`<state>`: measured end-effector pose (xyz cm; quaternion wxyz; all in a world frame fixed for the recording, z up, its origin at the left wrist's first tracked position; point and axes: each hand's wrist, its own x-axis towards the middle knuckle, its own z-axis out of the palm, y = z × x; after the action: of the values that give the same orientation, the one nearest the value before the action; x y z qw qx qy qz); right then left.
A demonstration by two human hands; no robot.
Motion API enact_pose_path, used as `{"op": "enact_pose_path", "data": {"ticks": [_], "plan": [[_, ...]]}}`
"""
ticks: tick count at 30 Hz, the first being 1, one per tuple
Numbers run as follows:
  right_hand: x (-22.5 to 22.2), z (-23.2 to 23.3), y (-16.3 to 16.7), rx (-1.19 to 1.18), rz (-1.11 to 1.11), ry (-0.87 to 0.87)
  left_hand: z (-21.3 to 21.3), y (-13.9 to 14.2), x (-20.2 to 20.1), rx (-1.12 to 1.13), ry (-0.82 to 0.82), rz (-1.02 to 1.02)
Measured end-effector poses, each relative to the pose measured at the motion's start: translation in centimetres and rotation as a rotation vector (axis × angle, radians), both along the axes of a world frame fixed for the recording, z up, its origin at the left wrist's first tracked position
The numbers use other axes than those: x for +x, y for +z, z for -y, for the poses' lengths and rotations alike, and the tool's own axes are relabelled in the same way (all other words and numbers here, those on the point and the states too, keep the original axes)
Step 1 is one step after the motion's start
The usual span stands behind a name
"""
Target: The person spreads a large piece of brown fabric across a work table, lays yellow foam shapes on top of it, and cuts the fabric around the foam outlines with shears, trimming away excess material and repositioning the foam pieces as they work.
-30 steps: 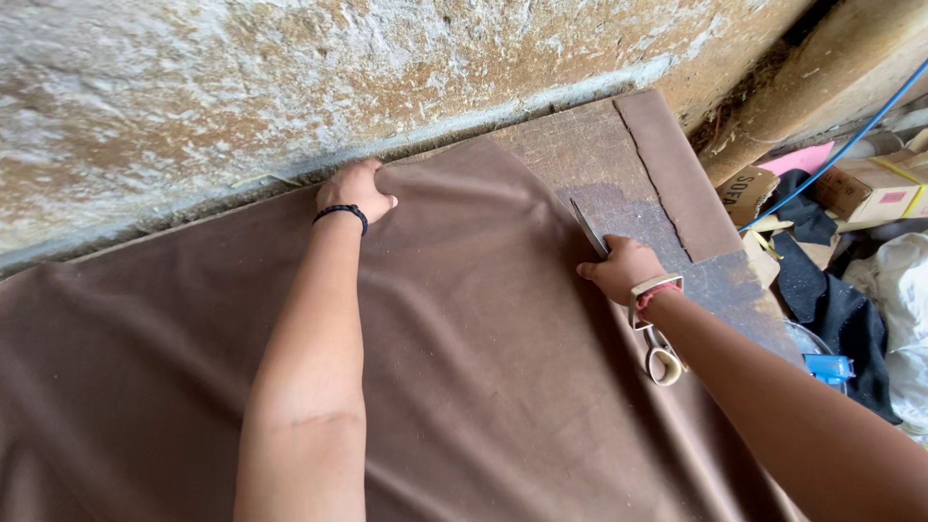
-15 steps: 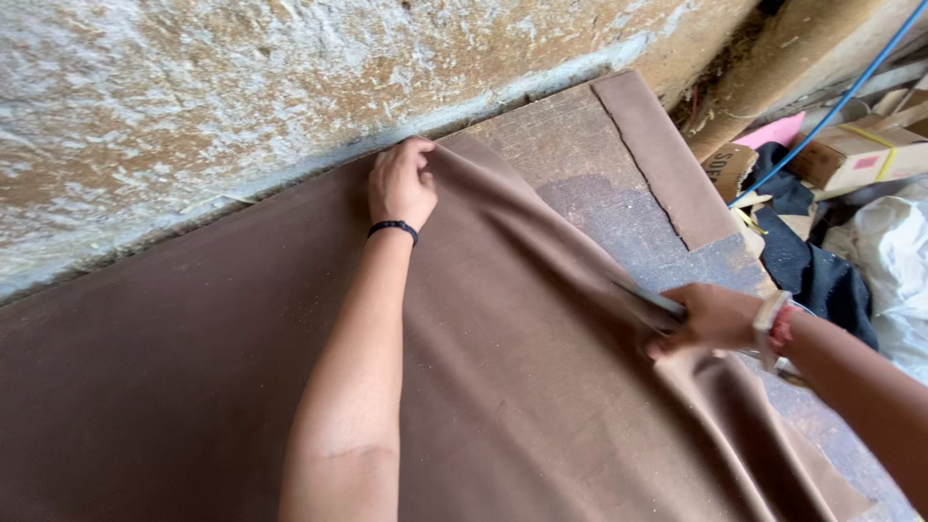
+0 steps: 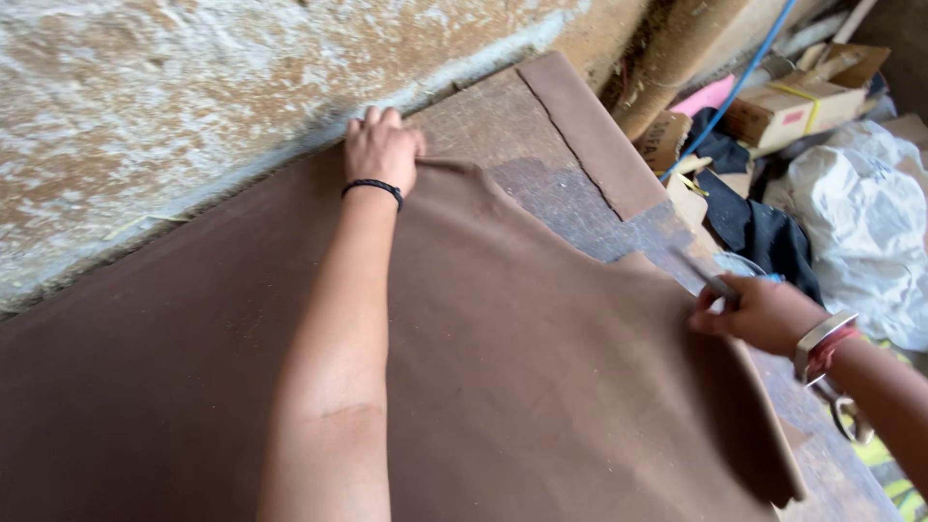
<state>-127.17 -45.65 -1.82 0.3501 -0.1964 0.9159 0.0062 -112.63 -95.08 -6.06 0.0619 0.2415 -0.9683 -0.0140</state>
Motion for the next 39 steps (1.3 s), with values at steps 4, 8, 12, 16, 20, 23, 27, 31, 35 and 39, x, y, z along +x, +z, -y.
{"op": "enact_pose_path", "data": {"ticks": [4, 8, 12, 16, 20, 23, 27, 31, 35, 39], "plan": [[8.4, -1.3, 0.3, -0.010, 0.161, 0.061, -0.4, -1.0, -0.3, 0.043, 0.060, -0.093], [11.5, -4.1, -0.9, 0.173, 0.104, 0.015, -2.3, -4.2, 0.8, 0.080, 0.218, -0.487], [9.3, -8.9, -3.0, 0.043, -0.116, -0.167, -3.6, -5.5, 1.6, 0.250, 0.346, -0.658], [9.0, -12.0, -5.3, -0.062, -0.198, -0.242, -4.1, -4.5, 2.1, 0.341, 0.303, -0.579], [9.5, -11.7, -6.2, -0.049, -0.170, -0.339, -6.2, -3.4, 1.8, 0.176, 0.175, -0.320], [9.9, -10.9, -5.3, -0.004, -0.177, -0.294, -11.5, -2.6, 2.0, 0.250, 0.139, -0.222], [10.2, -10.8, -4.1, 0.005, -0.284, -0.116, -27.7, -1.9, 6.7, 0.373, 0.000, -0.220], [7.6, -12.0, -3.9, -0.133, -0.308, -0.043, -42.6, 0.0, 13.7, 0.482, -0.091, -0.119], [3.3, -14.9, -3.3, -0.525, 0.405, -0.604, -48.4, -0.3, 17.1, 0.370, -0.166, -0.039], [2.7, -17.2, -2.2, -0.619, 0.592, -0.597, -49.4, -1.8, 17.1, 0.377, -0.138, 0.046]]}}
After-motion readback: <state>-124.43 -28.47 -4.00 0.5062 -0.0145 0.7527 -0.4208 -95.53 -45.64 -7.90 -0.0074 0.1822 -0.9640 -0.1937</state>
